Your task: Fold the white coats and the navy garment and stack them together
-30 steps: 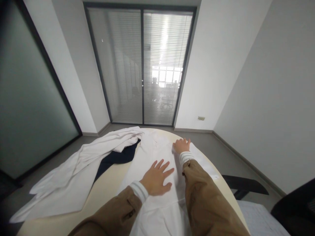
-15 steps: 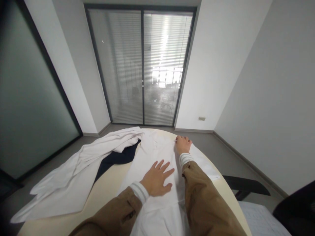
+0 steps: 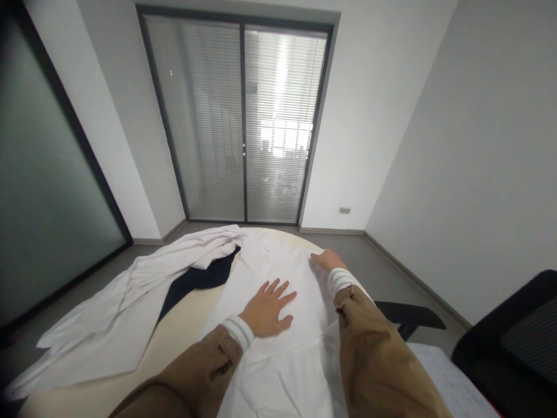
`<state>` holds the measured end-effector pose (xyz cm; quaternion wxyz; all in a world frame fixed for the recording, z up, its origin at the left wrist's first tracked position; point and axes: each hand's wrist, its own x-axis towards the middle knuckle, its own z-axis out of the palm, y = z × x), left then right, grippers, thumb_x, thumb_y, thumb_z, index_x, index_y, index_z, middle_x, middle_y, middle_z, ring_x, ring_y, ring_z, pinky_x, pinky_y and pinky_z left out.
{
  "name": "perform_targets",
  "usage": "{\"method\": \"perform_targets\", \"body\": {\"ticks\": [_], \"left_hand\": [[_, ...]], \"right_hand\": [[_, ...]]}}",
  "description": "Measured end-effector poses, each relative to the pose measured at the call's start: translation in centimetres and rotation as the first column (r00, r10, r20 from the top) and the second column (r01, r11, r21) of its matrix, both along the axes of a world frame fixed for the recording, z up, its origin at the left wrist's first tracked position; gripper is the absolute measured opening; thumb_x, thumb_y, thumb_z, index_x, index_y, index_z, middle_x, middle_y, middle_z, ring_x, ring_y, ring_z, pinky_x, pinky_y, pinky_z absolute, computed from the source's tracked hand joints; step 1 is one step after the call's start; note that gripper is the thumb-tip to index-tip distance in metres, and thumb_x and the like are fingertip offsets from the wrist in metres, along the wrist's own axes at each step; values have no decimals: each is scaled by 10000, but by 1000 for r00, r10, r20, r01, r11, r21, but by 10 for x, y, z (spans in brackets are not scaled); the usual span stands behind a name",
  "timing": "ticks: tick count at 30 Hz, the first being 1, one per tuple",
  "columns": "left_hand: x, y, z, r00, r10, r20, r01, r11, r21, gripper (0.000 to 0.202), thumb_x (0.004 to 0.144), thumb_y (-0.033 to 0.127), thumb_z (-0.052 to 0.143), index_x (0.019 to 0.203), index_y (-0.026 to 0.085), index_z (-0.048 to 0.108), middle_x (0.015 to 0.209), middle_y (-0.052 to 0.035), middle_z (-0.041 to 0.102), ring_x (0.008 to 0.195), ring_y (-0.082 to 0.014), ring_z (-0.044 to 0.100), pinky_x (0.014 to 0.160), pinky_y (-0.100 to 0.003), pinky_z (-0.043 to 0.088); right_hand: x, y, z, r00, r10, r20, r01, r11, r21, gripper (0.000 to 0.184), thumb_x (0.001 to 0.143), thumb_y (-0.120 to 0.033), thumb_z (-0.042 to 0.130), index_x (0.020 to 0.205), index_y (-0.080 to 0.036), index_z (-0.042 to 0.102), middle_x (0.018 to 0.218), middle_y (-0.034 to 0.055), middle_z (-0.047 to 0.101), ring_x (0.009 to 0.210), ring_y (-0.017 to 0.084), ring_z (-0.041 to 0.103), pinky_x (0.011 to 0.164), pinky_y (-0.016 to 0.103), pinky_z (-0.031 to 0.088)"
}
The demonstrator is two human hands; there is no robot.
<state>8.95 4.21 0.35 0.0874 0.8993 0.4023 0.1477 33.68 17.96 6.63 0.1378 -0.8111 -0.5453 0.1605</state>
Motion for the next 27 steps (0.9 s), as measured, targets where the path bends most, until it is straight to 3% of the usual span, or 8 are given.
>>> {"method": "perform_targets", "body": {"ticks": [3, 5, 9, 13, 18, 20, 23, 27], "left_hand": [[0, -2, 1, 1000, 2, 4, -2, 1000, -7, 665, 904, 564, 486, 1504, 287, 420, 1620, -73, 316, 1499, -348, 231, 1201, -570, 190], [1, -3, 3, 1000, 9, 15, -8, 1000, -19, 654, 904, 556, 488, 1491, 270, 440, 1610, -73, 340, 1494, -340, 248, 1203, -558, 199], [2, -4, 6, 995, 43, 86, -38, 998, -59, 643, 933, 524, 451, 1495, 211, 426, 1577, -77, 402, 1485, -304, 285, 1214, -502, 216], [2, -3, 7, 973, 111, 200, -87, 988, -125, 673, 963, 479, 408, 1534, 133, 319, 1536, -126, 455, 1444, -270, 373, 1210, -440, 245], [0, -3, 12, 895, 197, 399, -87, 957, -277, 762, 998, 435, 353, 1581, 88, 4, 1429, -147, 566, 1281, -242, 563, 1111, -378, 385], [0, -3, 15, 871, 254, 420, -116, 938, -325, 734, 1016, 430, 307, 1577, 80, -13, 1418, -170, 565, 1218, -246, 612, 1067, -371, 421], [-1, -1, 14, 857, 292, 424, -155, 931, -330, 713, 1020, 449, 301, 1575, 87, 36, 1474, -204, 497, 1294, -265, 560, 1074, -372, 410], [-2, 6, 5, 851, 329, 409, -199, 923, -328, 829, 955, 398, 474, 1572, 110, 2, 1487, -216, 474, 1305, -294, 545, 1067, -402, 419]], "right_hand": [[9, -13, 6, 994, 69, -87, -75, 996, -58, 305, 814, -326, 623, 947, -72, 727, 881, 161, 721, 789, 258, 692, 681, 322, 520], [9, -21, 10, 986, 101, -136, -108, 993, -48, 250, 813, -292, 627, 906, -80, 722, 812, 130, 714, 687, 219, 671, 601, 294, 505], [-6, -31, 17, 964, 167, -207, -154, 985, 77, 274, 820, -235, 657, 1061, -103, 668, 865, 103, 713, 658, 167, 650, 568, 246, 494], [-38, -34, 19, 928, 226, -295, -171, 965, 200, 371, 835, -255, 704, 1164, -121, 595, 841, 80, 703, 601, 139, 635, 579, 245, 521], [-80, -37, 4, 829, 287, -481, -196, 953, 230, 405, 882, -263, 690, 1225, -152, 506, 731, 25, 673, 553, 136, 636, 574, 272, 571], [-91, -39, -5, 775, 297, -557, -210, 953, 217, 404, 902, -229, 663, 1251, -156, 472, 727, 14, 670, 573, 142, 662, 593, 281, 592], [-99, -43, -19, 699, 309, -645, -233, 951, 203, 428, 921, -179, 617, 1302, -159, 424, 757, 13, 684, 650, 147, 707, 657, 279, 608], [-99, -50, -32, 619, 322, -717, -264, 944, 196, 490, 925, -148, 577, 1368, -158, 368, 886, 64, 733, 754, 149, 724, 746, 296, 605]]}}
